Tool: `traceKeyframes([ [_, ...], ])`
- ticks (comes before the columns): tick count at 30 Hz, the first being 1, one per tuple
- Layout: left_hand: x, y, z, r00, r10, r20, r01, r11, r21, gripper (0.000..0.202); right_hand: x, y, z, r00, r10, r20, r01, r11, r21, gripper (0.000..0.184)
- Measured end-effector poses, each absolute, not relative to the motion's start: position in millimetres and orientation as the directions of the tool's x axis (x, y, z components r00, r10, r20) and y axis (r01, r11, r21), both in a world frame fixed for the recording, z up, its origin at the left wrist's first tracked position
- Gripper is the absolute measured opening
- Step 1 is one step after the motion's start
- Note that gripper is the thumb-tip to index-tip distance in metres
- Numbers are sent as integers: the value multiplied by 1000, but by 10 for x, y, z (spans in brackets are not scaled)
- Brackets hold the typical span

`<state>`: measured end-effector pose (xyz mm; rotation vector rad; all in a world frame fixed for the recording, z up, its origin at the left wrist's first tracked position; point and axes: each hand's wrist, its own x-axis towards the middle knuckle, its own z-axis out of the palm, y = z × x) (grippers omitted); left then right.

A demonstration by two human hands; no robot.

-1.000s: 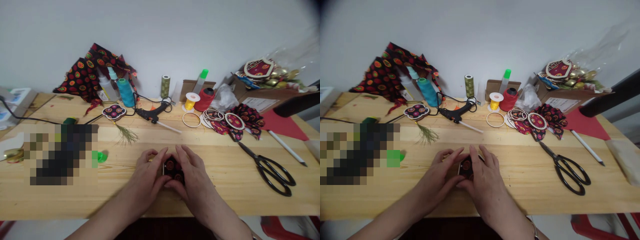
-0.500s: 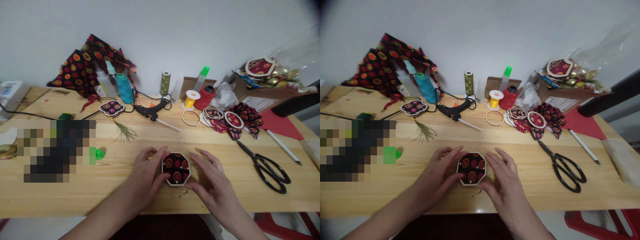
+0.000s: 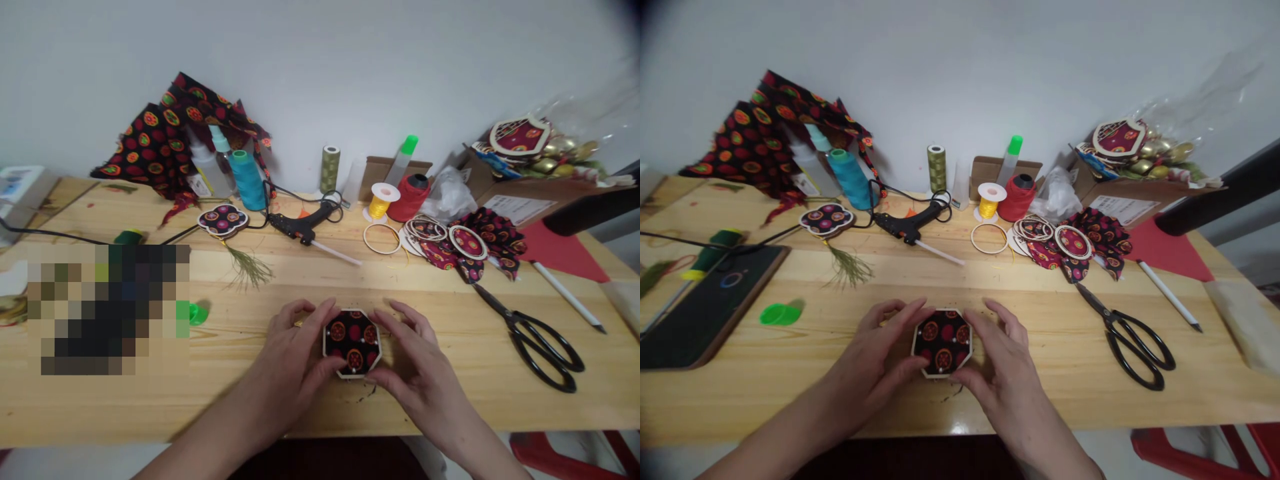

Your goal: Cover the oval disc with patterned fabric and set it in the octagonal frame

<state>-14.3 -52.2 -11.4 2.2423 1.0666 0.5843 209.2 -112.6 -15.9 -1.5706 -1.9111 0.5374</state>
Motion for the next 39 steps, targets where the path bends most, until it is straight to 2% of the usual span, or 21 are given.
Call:
traceKeyframes([
  [3,-166,-534,-118,608,788,98,554,-510,658,85,2093,-1115,-159,-128,968,215,731,238,-640,59],
  [5,-171,-542,-124,607,790,84,568,-505,649,89,2094,-1101,-158,-136,964,227,729,252,-637,60],
  [19,-139,-565,-162,599,789,138,606,-559,566,83,2115,-1118,-171,-131,975,181,728,219,-649,60],
  [26,-121,-559,-151,600,784,158,612,-578,540,81,2102,-1103,-169,-146,965,218,741,253,-622,56],
  [39,-120,-572,-145,583,799,147,629,-558,540,78,2108,-1109,-163,-150,965,217,754,253,-606,57],
])
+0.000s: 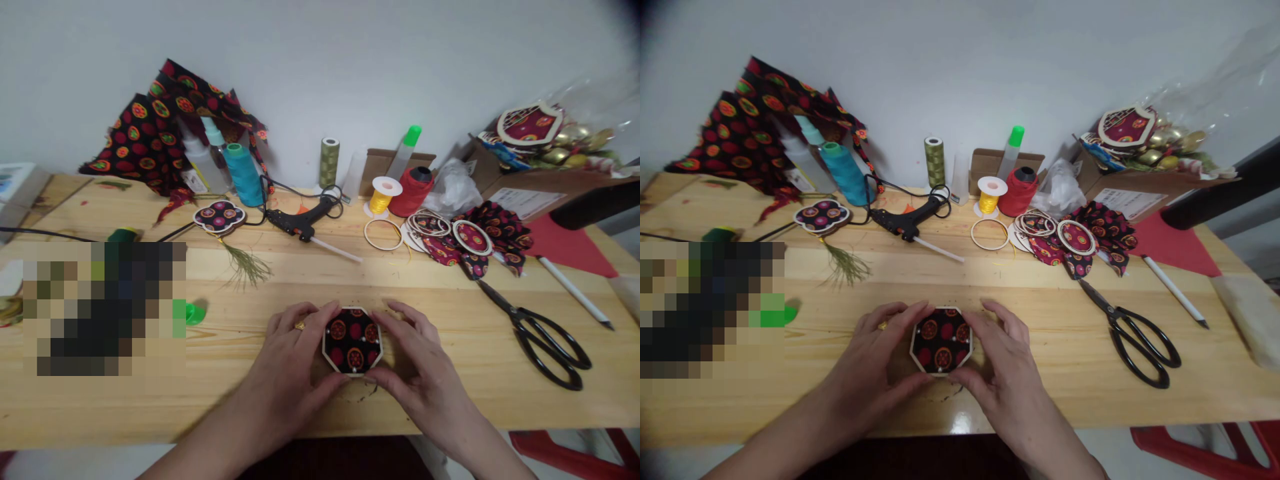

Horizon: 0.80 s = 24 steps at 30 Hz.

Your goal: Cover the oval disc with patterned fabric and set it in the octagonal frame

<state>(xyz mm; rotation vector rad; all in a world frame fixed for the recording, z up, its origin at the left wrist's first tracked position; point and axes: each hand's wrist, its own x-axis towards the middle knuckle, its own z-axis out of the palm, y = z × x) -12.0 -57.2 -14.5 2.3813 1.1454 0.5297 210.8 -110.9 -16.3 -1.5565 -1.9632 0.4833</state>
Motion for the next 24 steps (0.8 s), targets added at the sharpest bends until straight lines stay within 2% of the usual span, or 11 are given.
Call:
traceKeyframes([
  [24,-136,-565,-149,597,792,128,618,-555,556,80,2114,-1122,-155,-108,976,192,723,209,-658,63],
])
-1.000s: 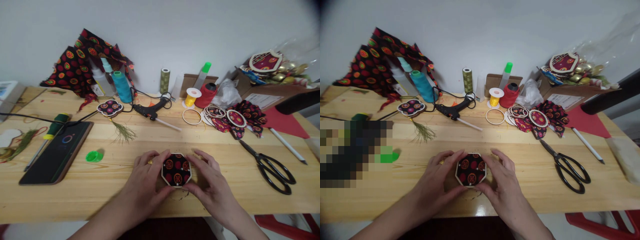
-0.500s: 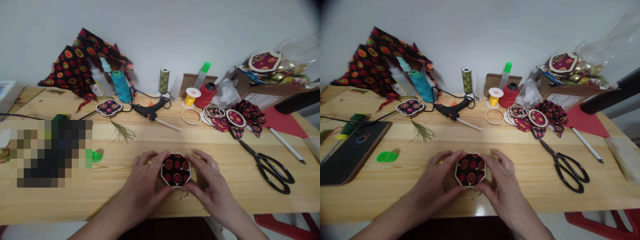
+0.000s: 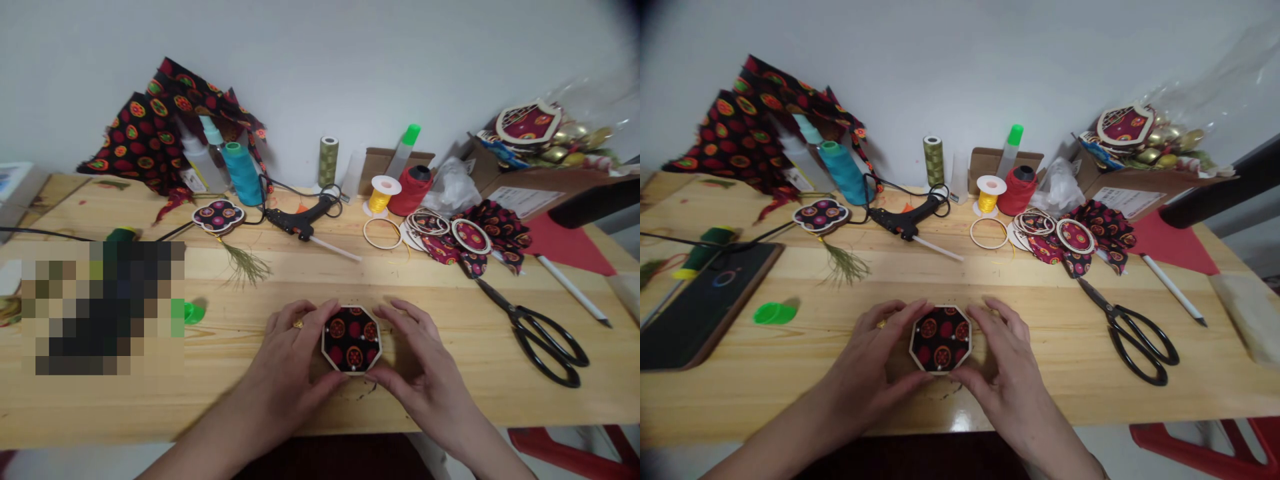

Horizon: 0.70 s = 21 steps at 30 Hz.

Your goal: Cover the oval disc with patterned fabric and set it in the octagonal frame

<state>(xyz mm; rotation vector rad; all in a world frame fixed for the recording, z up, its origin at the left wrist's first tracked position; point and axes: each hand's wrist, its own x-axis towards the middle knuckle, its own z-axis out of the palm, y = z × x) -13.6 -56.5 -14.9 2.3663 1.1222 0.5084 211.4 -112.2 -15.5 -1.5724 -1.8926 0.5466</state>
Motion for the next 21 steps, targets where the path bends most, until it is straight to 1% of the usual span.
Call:
traceKeyframes([
  [7,-125,-561,-135,606,784,136,616,-571,543,80,2107,-1124,-152,-123,971,207,728,230,-646,59],
  [12,-121,-554,-132,596,791,139,620,-563,546,78,2105,-1113,-150,-145,963,225,733,257,-630,62],
  [21,-137,-560,-160,601,786,144,616,-571,544,79,2091,-1106,-149,-138,970,202,747,235,-622,59],
])
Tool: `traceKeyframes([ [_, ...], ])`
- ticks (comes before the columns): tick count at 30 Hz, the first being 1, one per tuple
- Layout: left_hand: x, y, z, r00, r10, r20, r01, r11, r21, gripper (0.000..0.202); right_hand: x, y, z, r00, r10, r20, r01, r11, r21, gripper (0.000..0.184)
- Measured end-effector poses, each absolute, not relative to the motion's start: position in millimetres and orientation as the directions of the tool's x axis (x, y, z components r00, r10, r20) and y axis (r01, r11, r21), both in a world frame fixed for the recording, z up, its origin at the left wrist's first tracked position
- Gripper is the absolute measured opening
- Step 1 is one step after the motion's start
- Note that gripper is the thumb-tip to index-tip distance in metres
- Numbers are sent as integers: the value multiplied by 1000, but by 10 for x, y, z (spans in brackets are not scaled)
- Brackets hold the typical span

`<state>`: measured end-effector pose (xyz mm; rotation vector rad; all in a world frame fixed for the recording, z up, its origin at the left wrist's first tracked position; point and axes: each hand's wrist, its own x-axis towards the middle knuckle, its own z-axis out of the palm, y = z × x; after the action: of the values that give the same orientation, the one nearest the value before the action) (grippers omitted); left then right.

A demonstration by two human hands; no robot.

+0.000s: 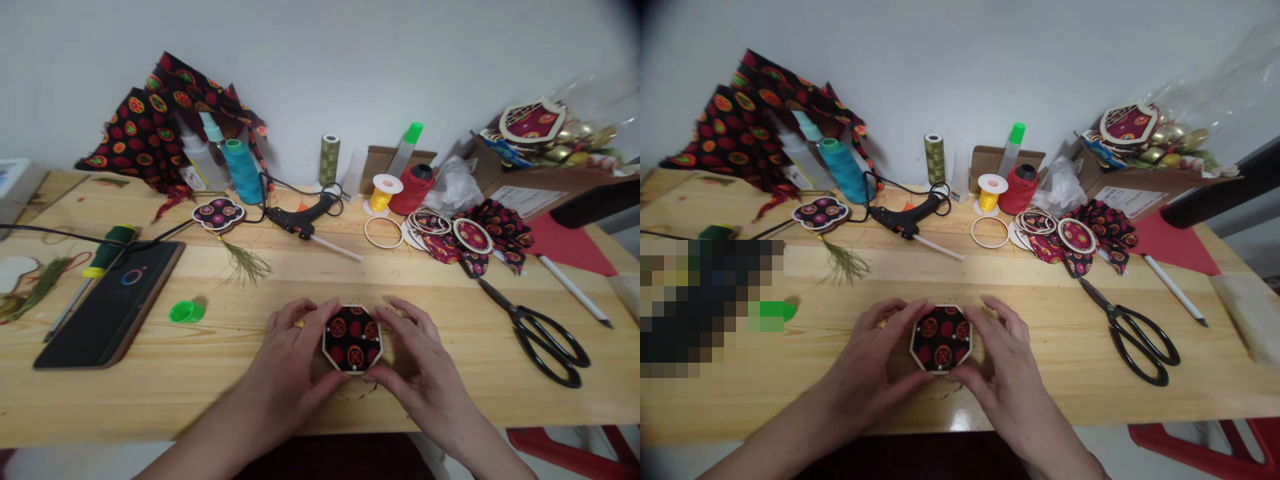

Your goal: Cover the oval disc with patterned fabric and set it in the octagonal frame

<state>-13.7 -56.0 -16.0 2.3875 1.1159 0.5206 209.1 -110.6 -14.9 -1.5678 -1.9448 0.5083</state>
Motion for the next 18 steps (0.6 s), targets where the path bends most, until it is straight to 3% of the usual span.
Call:
traceKeyframes([
  [18,-115,-552,-152,591,791,158,615,-568,547,78,2090,-1107,-154,-134,974,180,759,218,-614,58],
])
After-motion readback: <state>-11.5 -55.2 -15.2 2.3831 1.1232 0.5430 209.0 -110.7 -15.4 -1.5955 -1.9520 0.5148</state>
